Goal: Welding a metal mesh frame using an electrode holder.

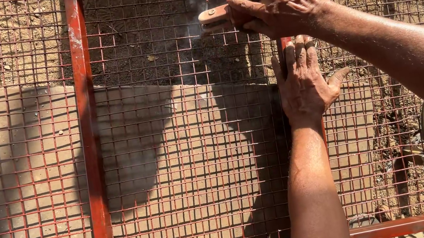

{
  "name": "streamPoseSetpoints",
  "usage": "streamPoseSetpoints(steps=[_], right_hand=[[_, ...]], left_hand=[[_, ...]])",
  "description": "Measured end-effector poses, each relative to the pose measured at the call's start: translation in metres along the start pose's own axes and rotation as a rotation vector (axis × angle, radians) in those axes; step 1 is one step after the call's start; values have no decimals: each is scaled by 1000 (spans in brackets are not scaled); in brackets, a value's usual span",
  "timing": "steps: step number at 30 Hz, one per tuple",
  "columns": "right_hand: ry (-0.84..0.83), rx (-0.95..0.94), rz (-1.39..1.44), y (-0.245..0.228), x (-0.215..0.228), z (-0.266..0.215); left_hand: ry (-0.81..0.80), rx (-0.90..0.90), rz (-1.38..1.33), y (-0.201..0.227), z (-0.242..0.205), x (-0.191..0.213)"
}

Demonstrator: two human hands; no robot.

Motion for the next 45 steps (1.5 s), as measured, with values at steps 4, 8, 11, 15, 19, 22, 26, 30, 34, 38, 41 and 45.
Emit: streamPoseSetpoints(steps=[4,8,11,15,19,22,26,30,34,38,41,45], right_hand=[[-26,-15,78,5,-4,1],[-69,-50,121,12,-19,-3],[-64,-33,52,15,-26,-6],[-12,-3,-11,4,0,-5],[-10,13,35,-3,9,-10],[20,10,3,-3,6,-12],[28,18,-6,-1,-4,-7],[11,6,-11,2,-7,-4],[-9,-18,38,5,-6,-2],[14,-14,37,5,-4,1],[37,-1,15,3,-3,2],[20,-16,48,7,-6,-1]], left_hand=[[2,3,-32,-1,-1,4],[-2,9,-35,-1,0,4],[5,8,-32,-1,-1,2],[14,4,-17,-1,-1,6],[-15,8,-4,-2,1,2],[-38,6,-2,0,1,0],[-41,11,9,-1,1,-1],[-33,10,1,-1,1,-3],[-19,6,10,-1,0,-3],[-25,4,18,-1,0,-1],[-16,10,5,-3,-1,-6],[-20,8,6,0,1,3]])
Point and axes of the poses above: each hand's wrist, its own z-axis towards the middle knuckle, its own x-axis out of the back of the hand, y = z × x, the point moved 9 cm from there along z, towards the middle knuckle, and after that the axes turned 8 degrees about x, right-handed, at the moved point
